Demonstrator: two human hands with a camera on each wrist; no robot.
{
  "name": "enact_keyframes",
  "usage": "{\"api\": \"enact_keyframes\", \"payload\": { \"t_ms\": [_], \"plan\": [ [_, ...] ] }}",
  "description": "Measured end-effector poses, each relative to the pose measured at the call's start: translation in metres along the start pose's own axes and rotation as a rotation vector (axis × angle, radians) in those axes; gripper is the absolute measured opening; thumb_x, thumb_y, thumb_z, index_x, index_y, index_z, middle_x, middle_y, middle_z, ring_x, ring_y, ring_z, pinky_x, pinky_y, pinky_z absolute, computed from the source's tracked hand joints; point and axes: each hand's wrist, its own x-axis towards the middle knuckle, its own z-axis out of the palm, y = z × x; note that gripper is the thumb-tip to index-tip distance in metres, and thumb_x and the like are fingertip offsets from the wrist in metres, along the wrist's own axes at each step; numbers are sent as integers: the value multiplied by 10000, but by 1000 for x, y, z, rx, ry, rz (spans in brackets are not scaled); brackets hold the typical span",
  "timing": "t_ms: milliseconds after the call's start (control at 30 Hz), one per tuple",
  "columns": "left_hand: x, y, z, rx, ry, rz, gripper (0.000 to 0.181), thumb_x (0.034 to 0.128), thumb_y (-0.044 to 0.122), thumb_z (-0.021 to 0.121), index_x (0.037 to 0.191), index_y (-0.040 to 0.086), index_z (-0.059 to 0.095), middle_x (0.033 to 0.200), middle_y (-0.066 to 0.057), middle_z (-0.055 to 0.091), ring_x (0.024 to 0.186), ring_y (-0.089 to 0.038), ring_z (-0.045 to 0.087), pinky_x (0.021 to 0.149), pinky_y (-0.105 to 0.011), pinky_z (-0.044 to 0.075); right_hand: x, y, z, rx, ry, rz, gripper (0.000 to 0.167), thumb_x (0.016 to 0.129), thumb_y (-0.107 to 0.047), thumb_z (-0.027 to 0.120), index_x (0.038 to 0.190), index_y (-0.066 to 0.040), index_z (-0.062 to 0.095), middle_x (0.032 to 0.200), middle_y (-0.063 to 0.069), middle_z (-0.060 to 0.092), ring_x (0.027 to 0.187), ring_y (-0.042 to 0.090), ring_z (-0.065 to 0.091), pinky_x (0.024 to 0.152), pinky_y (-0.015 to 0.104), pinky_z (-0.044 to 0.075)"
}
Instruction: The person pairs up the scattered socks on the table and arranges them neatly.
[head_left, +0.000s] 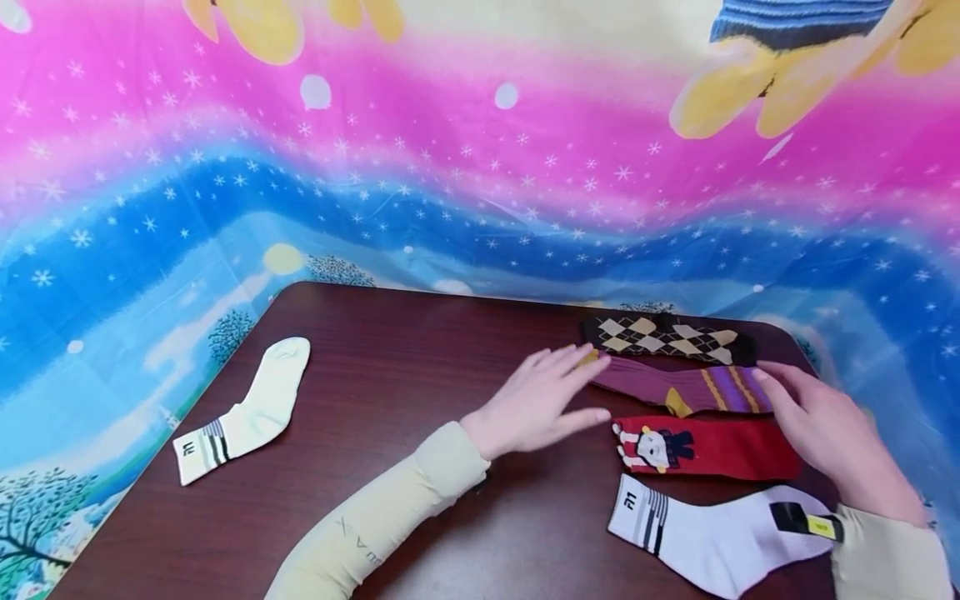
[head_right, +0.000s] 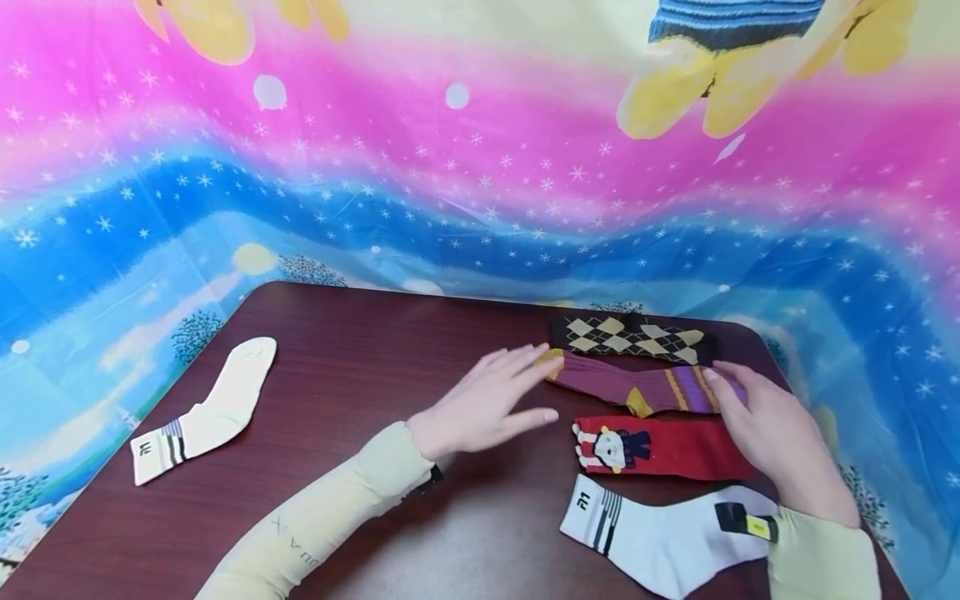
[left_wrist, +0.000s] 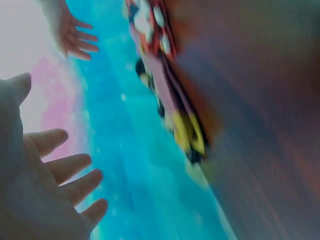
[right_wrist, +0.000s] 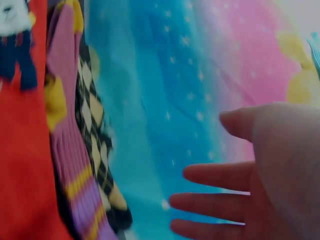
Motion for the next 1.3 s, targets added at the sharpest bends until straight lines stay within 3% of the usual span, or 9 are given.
{"api": "enact_keyframes", "payload": {
  "t_ms": [167,333,633,933,1300],
  "plan": [
    [6,-30,-13,30,69,-93,739,1033,668,307,1639,253,228,1677,-33,184,1526,-204,161,1211,-406,65,20,-26,4,34,47,-96,688,1097,-483,339,1607,-31,248,1542,361,294,1338,611,298,979,774,247],
    [7,-57,-25,90,103,-167,735,1032,675,296,1639,266,228,1673,-45,207,1528,-214,165,1212,-437,79,42,-47,11,3,116,-184,683,1099,-470,340,1618,-43,219,1622,286,198,1450,532,186,1094,709,164],
    [4,-93,-36,174,88,-279,762,1012,718,238,1647,303,164,1697,-7,100,1541,-222,99,1210,-471,6,73,-82,19,-107,88,-224,747,1078,-560,301,1637,-85,157,1649,259,128,1492,488,93,1089,723,149],
    [-2,-114,-42,170,50,-373,893,920,845,200,1648,335,115,1701,-21,78,1547,-259,32,1192,-536,-47,88,-103,31,-118,89,-197,839,1011,-702,312,1654,-207,97,1674,214,56,1506,471,17,1087,747,87],
    [-14,-128,-50,197,16,-470,999,785,968,234,1625,449,76,1702,22,-4,1542,-298,-62,1129,-671,-91,93,-128,50,-164,105,-134,1033,813,-910,401,1640,-387,68,1664,236,-79,1465,535,-139,1052,795,22]
  ]
}}
